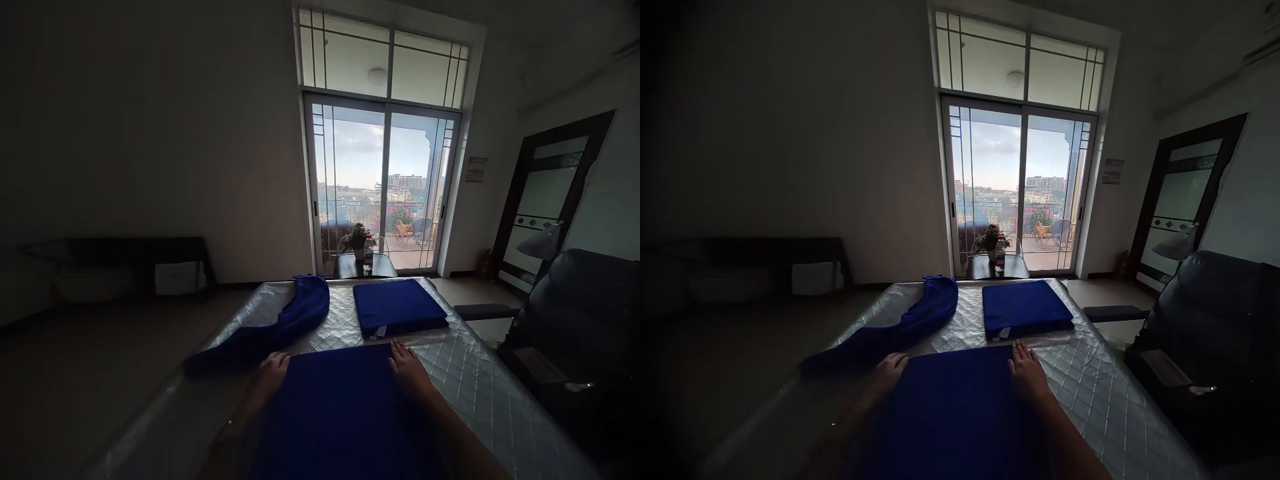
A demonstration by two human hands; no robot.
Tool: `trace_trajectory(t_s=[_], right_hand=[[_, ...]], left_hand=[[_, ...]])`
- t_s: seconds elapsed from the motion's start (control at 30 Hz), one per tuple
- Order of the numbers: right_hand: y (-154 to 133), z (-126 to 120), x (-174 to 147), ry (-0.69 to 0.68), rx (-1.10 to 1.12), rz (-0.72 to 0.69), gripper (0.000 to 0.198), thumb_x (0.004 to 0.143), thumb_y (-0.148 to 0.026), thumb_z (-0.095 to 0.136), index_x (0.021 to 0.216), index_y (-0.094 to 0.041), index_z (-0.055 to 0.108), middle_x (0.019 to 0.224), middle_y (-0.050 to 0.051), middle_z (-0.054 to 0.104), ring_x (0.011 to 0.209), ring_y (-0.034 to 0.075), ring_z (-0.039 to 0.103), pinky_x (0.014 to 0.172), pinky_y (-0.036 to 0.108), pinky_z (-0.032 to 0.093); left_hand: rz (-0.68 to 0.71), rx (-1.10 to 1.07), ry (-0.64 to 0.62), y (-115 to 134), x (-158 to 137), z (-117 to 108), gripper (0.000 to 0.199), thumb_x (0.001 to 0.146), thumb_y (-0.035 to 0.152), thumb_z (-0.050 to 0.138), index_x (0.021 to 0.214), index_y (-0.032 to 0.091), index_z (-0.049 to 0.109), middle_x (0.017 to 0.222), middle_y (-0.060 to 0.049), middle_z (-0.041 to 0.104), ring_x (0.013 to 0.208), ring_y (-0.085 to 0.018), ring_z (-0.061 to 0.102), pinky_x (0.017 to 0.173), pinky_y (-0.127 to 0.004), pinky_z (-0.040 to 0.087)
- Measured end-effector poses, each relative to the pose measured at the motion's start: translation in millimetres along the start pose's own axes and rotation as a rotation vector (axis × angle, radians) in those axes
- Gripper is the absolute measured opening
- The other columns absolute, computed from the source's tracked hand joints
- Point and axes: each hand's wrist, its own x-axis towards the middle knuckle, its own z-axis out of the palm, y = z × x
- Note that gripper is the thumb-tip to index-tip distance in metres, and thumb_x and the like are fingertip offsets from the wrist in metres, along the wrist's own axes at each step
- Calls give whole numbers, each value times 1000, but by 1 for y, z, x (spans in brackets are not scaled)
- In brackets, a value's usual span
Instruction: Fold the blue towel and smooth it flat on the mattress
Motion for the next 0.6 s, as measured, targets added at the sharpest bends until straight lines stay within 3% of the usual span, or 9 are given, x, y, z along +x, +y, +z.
trace_trajectory(t_s=[0.17,0.27,0.47,0.6], right_hand=[[4,-2,6,194,-8,131,53,94,-35,36,140,-20,59,149,10,57,142,26,45,121,43,26],[6,-3,8,220,14,167,49,92,-33,36,130,-23,66,135,9,66,129,26,57,116,43,34],[11,-2,12,210,86,155,50,90,-35,35,123,-24,71,133,6,68,128,24,57,115,38,35],[16,-1,16,209,152,169,53,89,-35,32,123,-23,71,135,5,67,128,23,58,113,38,39]], left_hand=[[-103,-19,15,-11,6,-11,38,92,36,44,98,19,77,115,-12,75,110,-27,68,94,-30,50],[-102,-40,4,-8,3,-10,32,88,40,52,94,20,78,114,-11,75,110,-29,67,93,-32,50],[-100,-102,-17,-2,3,-10,23,85,33,57,94,21,75,111,-9,75,109,-29,66,92,-34,50],[-72,-197,-42,1,3,-10,15,86,28,56,91,22,70,102,-5,78,101,-22,71,85,-27,53]])
